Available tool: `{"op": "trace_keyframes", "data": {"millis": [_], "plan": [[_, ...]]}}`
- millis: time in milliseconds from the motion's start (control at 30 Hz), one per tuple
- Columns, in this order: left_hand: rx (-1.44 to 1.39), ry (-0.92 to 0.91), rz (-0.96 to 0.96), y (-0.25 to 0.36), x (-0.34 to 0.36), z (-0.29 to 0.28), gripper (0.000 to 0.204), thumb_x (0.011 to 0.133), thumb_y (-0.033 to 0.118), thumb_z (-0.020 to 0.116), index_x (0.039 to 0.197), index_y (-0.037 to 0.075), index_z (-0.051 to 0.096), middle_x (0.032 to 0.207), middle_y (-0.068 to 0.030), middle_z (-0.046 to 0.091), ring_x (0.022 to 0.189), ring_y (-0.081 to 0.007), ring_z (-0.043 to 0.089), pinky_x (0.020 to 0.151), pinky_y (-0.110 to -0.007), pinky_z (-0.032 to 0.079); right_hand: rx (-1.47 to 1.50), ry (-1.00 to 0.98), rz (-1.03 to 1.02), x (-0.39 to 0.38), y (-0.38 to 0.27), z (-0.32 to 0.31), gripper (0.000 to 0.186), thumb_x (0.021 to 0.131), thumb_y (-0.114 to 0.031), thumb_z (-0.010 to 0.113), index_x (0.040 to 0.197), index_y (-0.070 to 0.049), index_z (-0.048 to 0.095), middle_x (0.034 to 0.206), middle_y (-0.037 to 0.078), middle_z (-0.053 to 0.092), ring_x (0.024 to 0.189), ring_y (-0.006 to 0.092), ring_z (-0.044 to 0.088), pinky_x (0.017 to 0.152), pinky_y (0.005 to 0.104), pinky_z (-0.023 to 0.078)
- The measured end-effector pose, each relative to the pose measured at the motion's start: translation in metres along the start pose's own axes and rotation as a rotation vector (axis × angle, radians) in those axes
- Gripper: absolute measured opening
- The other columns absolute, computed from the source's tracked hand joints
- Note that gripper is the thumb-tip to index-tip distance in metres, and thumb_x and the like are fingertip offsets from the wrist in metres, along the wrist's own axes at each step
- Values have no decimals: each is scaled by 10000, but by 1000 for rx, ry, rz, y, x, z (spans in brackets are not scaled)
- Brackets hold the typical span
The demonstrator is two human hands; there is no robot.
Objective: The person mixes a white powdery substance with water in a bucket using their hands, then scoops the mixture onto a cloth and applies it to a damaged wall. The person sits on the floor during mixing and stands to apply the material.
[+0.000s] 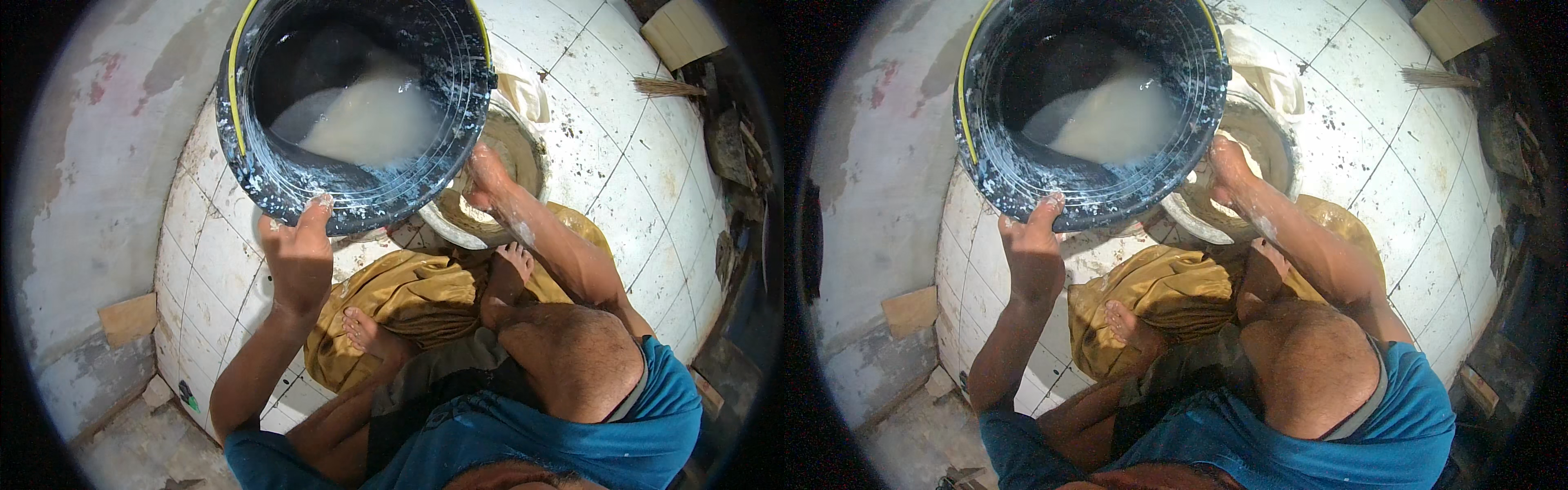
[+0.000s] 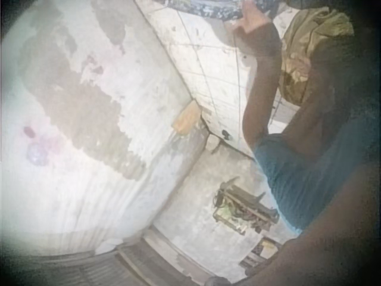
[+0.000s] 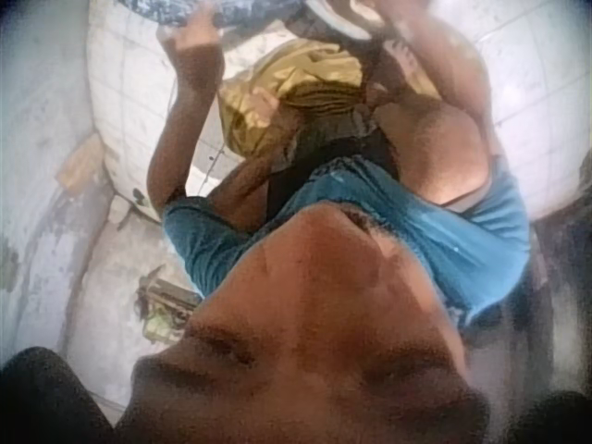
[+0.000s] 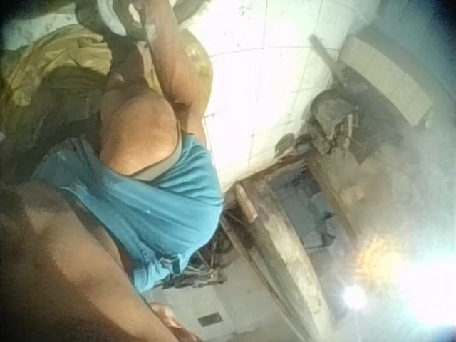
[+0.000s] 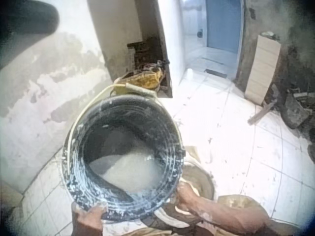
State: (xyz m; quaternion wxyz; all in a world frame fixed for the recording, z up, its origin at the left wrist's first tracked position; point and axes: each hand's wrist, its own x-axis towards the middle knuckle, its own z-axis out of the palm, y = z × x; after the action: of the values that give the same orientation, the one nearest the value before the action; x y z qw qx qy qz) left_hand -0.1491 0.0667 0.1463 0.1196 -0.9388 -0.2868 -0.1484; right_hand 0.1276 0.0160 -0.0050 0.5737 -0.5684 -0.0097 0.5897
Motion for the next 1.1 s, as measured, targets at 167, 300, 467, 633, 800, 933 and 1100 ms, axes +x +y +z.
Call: {"op": "trace_keyframes", "data": {"millis": [167, 300, 467, 633, 800, 933, 1100], "plan": [[62, -168, -65, 1, -9, 1, 347, 874, -58, 614, 1200, 31, 693, 1187, -149, 752, 835, -283, 693, 1112, -574, 344, -92, -89, 82, -11, -12, -2, 323, 1049, -297, 508, 1118, -29, 675, 1093, 110, 650, 840, 175, 626, 650, 380, 518], [44, -78, -35, 4, -4, 1, 327, 826, -62, 645, 1142, -10, 713, 1093, -148, 753, 709, -253, 636, 1085, -548, 382, 8, -44, -2, 19, 15, -7, 338, 1042, -318, 546, 1144, -29, 688, 1093, 104, 669, 874, 188, 632, 715, 396, 522], [-29, 35, -23, 10, 5, 4, 311, 752, -79, 683, 1056, -60, 745, 861, -121, 733, 554, -210, 572, 991, -500, 466, 67, 18, -7, 33, 29, -6, 377, 1010, -374, 616, 1148, -34, 704, 1067, 98, 699, 900, 211, 629, 810, 410, 508], [-62, -30, -60, 17, 7, -5, 295, 828, -93, 626, 1101, -36, 722, 1022, -197, 767, 688, -303, 676, 1003, -524, 439, 170, -42, -58, 36, 29, -5, 385, 996, -367, 641, 1136, -13, 697, 1025, 100, 702, 845, 201, 629, 694, 390, 519], [-42, -21, -51, 19, 11, -5, 285, 821, -57, 653, 1095, -72, 731, 789, -92, 708, 532, -194, 603, 1094, -559, 414, 35, -7, 74, 18, 9, -5, 287, 1024, -254, 595, 1152, -14, 686, 1038, 127, 721, 734, 217, 669, 629, 376, 579], [-38, -42, -66, 21, 10, -6, 297, 843, -70, 626, 1118, -32, 731, 941, -147, 753, 608, -247, 626, 1037, -511, 424, 70, -19, 26, 28, 19, -10, 345, 980, -305, 644, 1093, 20, 675, 954, 110, 687, 605, 184, 598, 463, 374, 470], [12, -53, -72, 24, 8, -5, 343, 848, -89, 604, 1158, -4, 723, 1043, -170, 773, 628, -268, 624, 1011, -506, 426, 109, 73, -106, 29, 20, 0, 387, 966, -328, 665, 1077, 43, 674, 860, 110, 664, 500, 181, 538, 378, 378, 380]]}}
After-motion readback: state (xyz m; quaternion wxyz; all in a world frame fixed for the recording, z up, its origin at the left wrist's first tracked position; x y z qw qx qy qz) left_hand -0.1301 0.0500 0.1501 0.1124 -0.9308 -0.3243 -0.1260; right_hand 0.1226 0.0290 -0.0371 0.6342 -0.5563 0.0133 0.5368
